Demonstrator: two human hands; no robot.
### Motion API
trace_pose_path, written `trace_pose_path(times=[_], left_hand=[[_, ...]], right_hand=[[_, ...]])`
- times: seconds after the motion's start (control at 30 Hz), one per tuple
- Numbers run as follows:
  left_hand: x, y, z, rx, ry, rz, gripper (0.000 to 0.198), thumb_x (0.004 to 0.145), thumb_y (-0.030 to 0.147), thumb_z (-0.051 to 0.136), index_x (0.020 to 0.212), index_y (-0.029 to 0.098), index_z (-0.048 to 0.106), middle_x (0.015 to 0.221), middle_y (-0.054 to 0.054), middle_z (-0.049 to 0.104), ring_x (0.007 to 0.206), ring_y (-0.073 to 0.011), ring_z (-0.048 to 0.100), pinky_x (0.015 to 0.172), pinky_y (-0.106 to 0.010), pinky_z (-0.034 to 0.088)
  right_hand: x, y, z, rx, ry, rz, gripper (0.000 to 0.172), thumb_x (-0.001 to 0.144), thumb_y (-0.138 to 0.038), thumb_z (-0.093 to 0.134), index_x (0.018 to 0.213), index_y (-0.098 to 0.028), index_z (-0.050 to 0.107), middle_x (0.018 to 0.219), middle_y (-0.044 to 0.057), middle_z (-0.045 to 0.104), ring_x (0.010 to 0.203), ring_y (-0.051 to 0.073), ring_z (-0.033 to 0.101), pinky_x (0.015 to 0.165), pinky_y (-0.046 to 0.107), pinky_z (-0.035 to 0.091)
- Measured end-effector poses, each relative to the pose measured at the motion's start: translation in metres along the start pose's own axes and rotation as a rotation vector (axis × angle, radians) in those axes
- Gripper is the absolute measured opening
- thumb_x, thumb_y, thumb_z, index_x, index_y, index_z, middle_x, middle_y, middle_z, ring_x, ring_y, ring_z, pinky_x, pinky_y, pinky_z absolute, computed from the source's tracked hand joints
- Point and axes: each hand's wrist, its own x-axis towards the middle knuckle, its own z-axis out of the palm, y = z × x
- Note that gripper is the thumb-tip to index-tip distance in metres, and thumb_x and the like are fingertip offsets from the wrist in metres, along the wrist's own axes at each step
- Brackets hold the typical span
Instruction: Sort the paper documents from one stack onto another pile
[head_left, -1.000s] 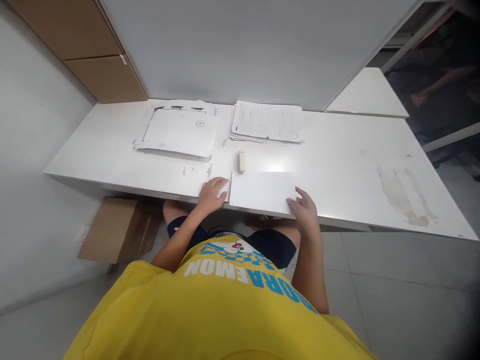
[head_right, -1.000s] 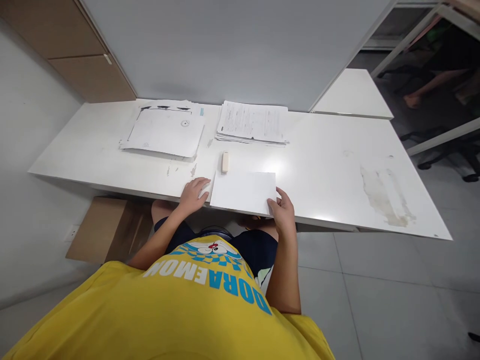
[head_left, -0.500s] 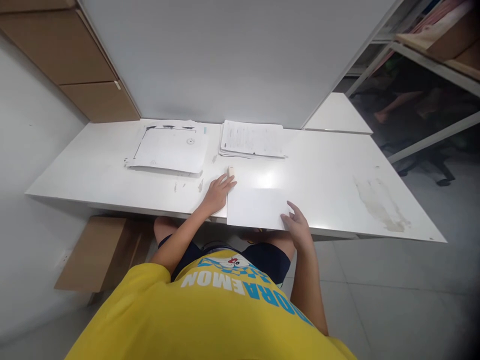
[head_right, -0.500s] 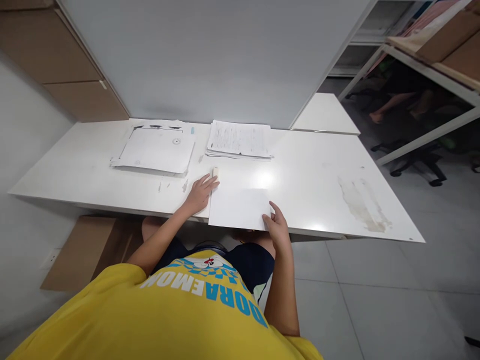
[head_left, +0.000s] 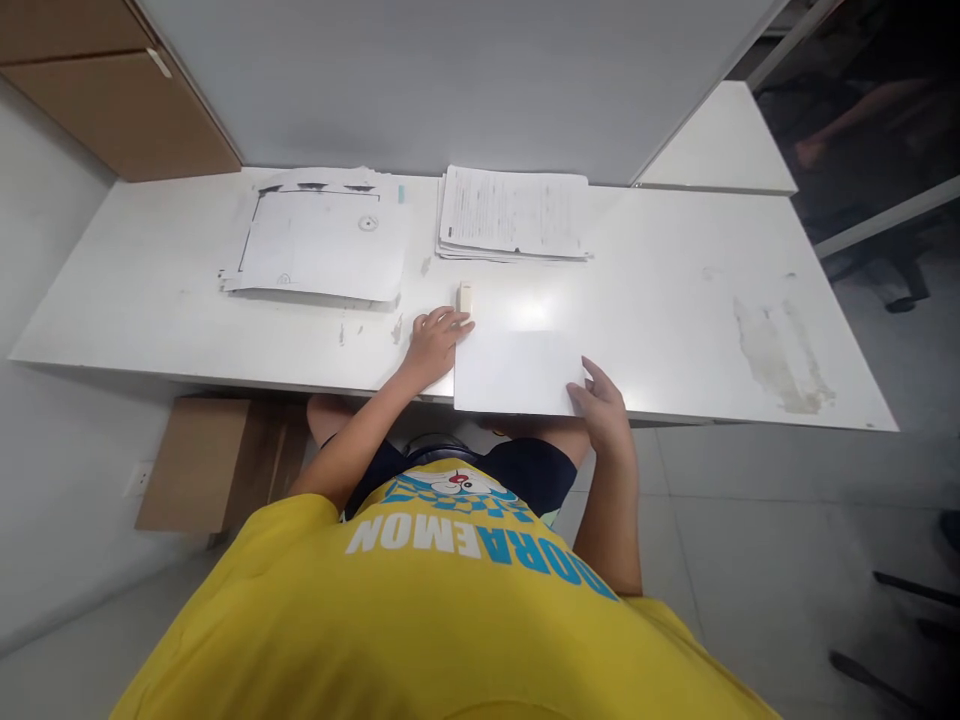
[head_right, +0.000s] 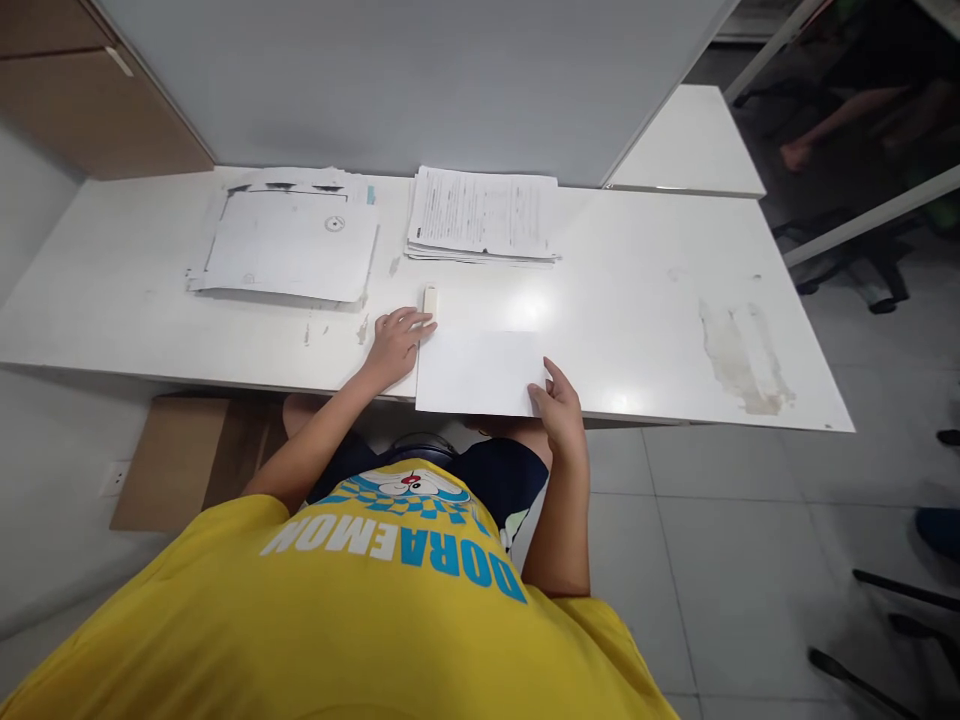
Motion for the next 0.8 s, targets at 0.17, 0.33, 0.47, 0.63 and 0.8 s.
trace_pose_path(times=[0.17,0.33,0.47,0.63,0.8], left_hand=[[0.001,-0.001,-0.005,0.011,0.052,0.035,0.047,0.088,0.007,0.045,0.12,0.029,0.073,0.135,-0.006,0.067,0.137,-0.0322,0.043,0.108,-0.052,0.028],[-0.001,-0.004,-0.009,0.066,0.094,0.087,0.056,0.085,0.008,0.045,0.136,0.025,0.063,0.144,-0.007,0.062,0.139,-0.0321,0.042,0.109,-0.05,0.03],[0.001,-0.006,-0.006,0.071,0.138,0.007,0.056,0.088,0.013,0.046,0.142,0.022,0.057,0.148,-0.01,0.057,0.142,-0.0332,0.039,0.111,-0.05,0.031],[0.004,-0.01,-0.002,0.091,0.166,-0.111,0.057,0.091,0.02,0.048,0.148,0.016,0.05,0.151,-0.014,0.053,0.145,-0.0345,0.037,0.114,-0.052,0.033],[0.005,-0.012,-0.001,0.165,0.067,-0.239,0.06,0.093,0.022,0.048,0.152,0.014,0.042,0.157,-0.014,0.046,0.15,-0.0327,0.032,0.119,-0.052,0.031]], right_hand=[[0.002,-0.002,0.002,0.031,0.065,0.048,0.082,0.068,-0.034,0.074,0.146,-0.021,0.054,0.107,0.009,0.073,0.097,0.024,0.068,0.085,0.036,0.058],[0.028,-0.008,-0.018,0.151,0.24,-0.013,0.084,0.061,-0.03,0.073,0.142,-0.017,0.056,0.103,0.006,0.071,0.091,0.02,0.068,0.08,0.033,0.058],[0.082,-0.042,-0.017,0.254,0.313,-0.199,0.07,0.063,-0.029,0.068,0.133,-0.02,0.062,0.103,0.005,0.07,0.091,0.019,0.067,0.076,0.032,0.058],[0.183,-0.117,0.041,0.179,0.207,-0.353,0.059,0.067,-0.021,0.056,0.125,-0.015,0.062,0.098,0.007,0.07,0.083,0.018,0.066,0.068,0.029,0.056],[0.253,-0.17,0.104,-0.186,0.129,-0.321,0.054,0.065,-0.017,0.051,0.117,-0.011,0.062,0.083,0.005,0.066,0.068,0.018,0.061,0.063,0.031,0.054]])
